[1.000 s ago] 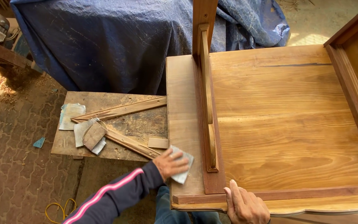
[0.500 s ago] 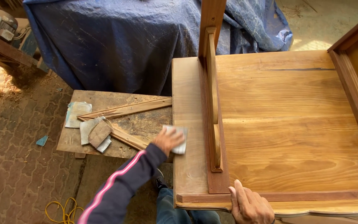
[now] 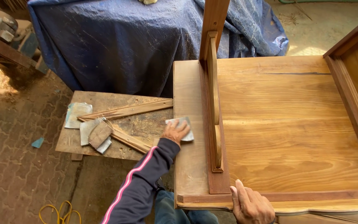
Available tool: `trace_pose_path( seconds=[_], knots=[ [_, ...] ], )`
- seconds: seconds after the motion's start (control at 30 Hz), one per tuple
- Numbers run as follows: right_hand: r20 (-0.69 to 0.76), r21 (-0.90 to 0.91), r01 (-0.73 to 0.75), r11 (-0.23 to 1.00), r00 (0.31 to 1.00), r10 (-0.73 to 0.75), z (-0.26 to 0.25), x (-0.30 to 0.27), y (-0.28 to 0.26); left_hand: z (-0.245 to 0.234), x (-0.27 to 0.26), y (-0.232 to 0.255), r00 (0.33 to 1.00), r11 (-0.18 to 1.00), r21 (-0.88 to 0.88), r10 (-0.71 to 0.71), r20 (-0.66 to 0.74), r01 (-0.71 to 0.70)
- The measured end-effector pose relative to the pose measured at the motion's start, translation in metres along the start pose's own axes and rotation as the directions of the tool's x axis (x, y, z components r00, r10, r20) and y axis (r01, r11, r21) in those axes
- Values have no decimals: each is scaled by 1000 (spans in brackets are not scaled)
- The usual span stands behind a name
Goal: Sanding the edges and surfaces of a wooden shelf unit using sandpaper.
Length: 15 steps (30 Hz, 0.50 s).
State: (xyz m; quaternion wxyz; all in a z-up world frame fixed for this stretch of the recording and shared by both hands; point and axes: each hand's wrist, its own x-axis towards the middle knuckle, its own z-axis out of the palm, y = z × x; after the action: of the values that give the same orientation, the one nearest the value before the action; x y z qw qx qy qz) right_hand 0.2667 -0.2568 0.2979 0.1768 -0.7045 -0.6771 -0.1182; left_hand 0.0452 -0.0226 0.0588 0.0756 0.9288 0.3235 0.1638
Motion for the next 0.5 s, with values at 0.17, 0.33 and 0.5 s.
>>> trace_pose_path(
  seconds=[0.17,0.33,0.5],
  knots=[
    [23,-2,-32,999,999,32,-2,0,-1,-54,-56,81,966,946,-218,255,40,-241],
    [10,-28,12,1000,1000,-12,3,4,3,-17,-25,-14,939,957,-11,287,192,-290],
    [-15,40,-13,999,1000,14,17,-10,13,20,23,-1,999,998,58,-13,-42,15]
  ],
)
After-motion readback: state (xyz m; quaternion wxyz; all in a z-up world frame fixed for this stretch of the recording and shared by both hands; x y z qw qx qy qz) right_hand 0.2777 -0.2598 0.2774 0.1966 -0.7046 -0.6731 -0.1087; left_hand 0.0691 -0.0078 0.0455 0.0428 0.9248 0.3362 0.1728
